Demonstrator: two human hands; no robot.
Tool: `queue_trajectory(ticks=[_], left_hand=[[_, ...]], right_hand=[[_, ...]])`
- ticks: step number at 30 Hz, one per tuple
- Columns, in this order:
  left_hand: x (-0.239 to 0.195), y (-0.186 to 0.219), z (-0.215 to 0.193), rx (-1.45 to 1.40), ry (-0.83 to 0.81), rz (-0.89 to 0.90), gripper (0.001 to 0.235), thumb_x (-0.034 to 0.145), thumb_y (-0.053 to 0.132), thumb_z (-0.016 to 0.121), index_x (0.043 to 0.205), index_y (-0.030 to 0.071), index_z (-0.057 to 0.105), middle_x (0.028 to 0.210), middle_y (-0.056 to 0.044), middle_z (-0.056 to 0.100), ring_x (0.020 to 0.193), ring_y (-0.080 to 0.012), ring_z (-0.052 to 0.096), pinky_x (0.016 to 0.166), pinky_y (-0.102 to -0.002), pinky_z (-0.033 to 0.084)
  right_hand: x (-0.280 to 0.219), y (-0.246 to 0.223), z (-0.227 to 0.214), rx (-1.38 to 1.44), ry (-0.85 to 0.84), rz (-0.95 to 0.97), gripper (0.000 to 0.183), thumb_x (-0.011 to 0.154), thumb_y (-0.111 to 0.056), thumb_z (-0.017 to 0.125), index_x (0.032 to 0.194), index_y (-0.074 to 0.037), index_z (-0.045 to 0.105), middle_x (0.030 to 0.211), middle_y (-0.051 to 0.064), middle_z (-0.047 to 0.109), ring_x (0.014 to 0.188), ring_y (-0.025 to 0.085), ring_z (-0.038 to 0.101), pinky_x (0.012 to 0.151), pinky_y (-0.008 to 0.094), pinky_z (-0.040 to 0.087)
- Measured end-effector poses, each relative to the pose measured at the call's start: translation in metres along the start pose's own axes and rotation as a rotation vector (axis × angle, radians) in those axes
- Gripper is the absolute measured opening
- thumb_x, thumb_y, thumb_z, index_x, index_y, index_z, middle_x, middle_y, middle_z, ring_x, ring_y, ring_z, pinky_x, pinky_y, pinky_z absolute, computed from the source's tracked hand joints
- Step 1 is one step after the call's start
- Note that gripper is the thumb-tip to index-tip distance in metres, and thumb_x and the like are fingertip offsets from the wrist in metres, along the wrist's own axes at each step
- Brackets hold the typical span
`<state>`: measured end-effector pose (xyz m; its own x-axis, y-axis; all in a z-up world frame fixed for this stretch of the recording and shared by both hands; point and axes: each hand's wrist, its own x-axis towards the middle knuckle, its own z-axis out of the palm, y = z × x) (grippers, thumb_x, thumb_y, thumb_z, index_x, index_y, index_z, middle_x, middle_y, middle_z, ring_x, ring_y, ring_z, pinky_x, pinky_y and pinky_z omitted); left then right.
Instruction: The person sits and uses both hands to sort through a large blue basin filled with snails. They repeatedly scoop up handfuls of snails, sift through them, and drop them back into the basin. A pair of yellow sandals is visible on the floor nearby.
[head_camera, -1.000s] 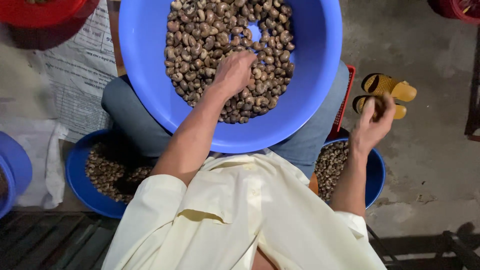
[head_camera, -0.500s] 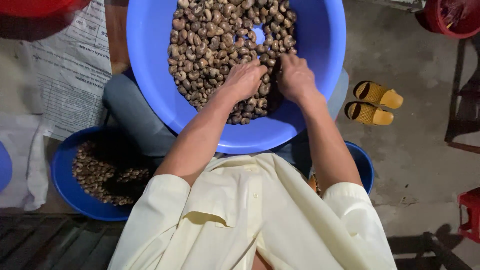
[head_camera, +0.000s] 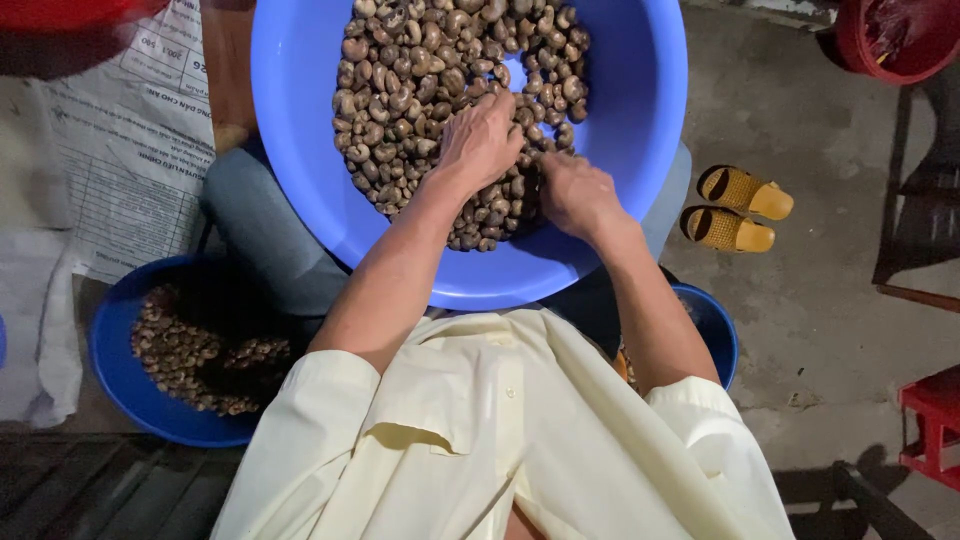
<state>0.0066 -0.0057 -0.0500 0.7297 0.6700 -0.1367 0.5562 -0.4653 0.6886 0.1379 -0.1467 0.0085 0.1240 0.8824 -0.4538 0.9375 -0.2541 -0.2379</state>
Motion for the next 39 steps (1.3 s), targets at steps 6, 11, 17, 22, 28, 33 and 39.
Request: queue_trajectory(ticks=[6,11,17,22,28,33,39], left_hand=[[0.0,-0.004,0.001,0.008,0.022,-0.025,0.018,0.093,0.014,0.062,0.105,0.001,0.057,0.089,-0.015,0.066,0.07,-0.0318,0.067,0.064,-0.049,0.056],[0.007,-0.013,0.008,0.01,0.055,-0.02,0.023,0.09,0.006,0.064,0.11,0.001,0.057,0.087,-0.012,0.064,0.07,-0.0286,0.067,0.062,-0.045,0.058],[0.007,-0.004,0.005,-0.044,0.059,-0.05,0.027,0.087,0.002,0.061,0.114,-0.001,0.058,0.096,-0.015,0.061,0.075,-0.0298,0.068,0.066,-0.045,0.061],[0.008,-0.01,0.009,-0.057,0.09,-0.044,0.026,0.086,0.0,0.058,0.111,-0.004,0.065,0.096,-0.015,0.06,0.071,-0.0275,0.066,0.067,-0.041,0.063],[0.006,-0.004,-0.001,-0.063,0.105,-0.071,0.014,0.085,0.001,0.052,0.097,0.0,0.059,0.095,-0.017,0.062,0.077,-0.0352,0.066,0.074,-0.053,0.057],[0.009,-0.012,0.01,-0.04,0.088,-0.044,0.028,0.09,0.007,0.054,0.113,-0.007,0.062,0.114,-0.033,0.065,0.089,-0.0437,0.071,0.08,-0.054,0.06],[0.011,-0.01,0.01,-0.093,-0.024,-0.146,0.024,0.092,0.005,0.051,0.112,-0.002,0.062,0.142,-0.043,0.048,0.118,-0.0522,0.062,0.097,-0.059,0.055]], right_hand=[[0.041,0.027,-0.001,-0.001,0.387,0.037,0.056,0.094,-0.01,0.056,0.147,0.003,0.045,0.147,0.025,0.052,0.126,0.046,0.054,0.096,0.05,0.053],[0.062,0.03,0.022,-0.058,0.054,0.13,0.069,0.094,-0.011,0.049,0.158,0.004,0.027,0.163,0.032,0.024,0.147,0.048,0.032,0.112,0.056,0.039],[0.044,0.027,0.021,-0.078,0.412,-0.038,0.038,0.093,-0.014,0.059,0.129,-0.001,0.053,0.117,0.022,0.064,0.098,0.043,0.061,0.077,0.051,0.054],[0.061,0.019,-0.004,0.021,0.505,0.02,0.034,0.09,-0.005,0.061,0.123,-0.003,0.061,0.119,0.02,0.063,0.089,0.044,0.064,0.069,0.053,0.055],[0.097,0.026,0.013,-0.067,0.531,0.022,0.03,0.094,-0.011,0.056,0.123,-0.006,0.063,0.111,0.023,0.065,0.081,0.043,0.063,0.064,0.052,0.055],[0.119,0.029,0.033,-0.132,0.647,0.113,0.011,0.093,-0.018,0.061,0.103,-0.012,0.061,0.096,0.014,0.067,0.071,0.038,0.066,0.055,0.051,0.053],[0.118,0.026,0.031,-0.131,0.613,0.13,0.03,0.089,-0.01,0.059,0.119,-0.013,0.061,0.097,0.02,0.066,0.071,0.039,0.067,0.053,0.051,0.054]])
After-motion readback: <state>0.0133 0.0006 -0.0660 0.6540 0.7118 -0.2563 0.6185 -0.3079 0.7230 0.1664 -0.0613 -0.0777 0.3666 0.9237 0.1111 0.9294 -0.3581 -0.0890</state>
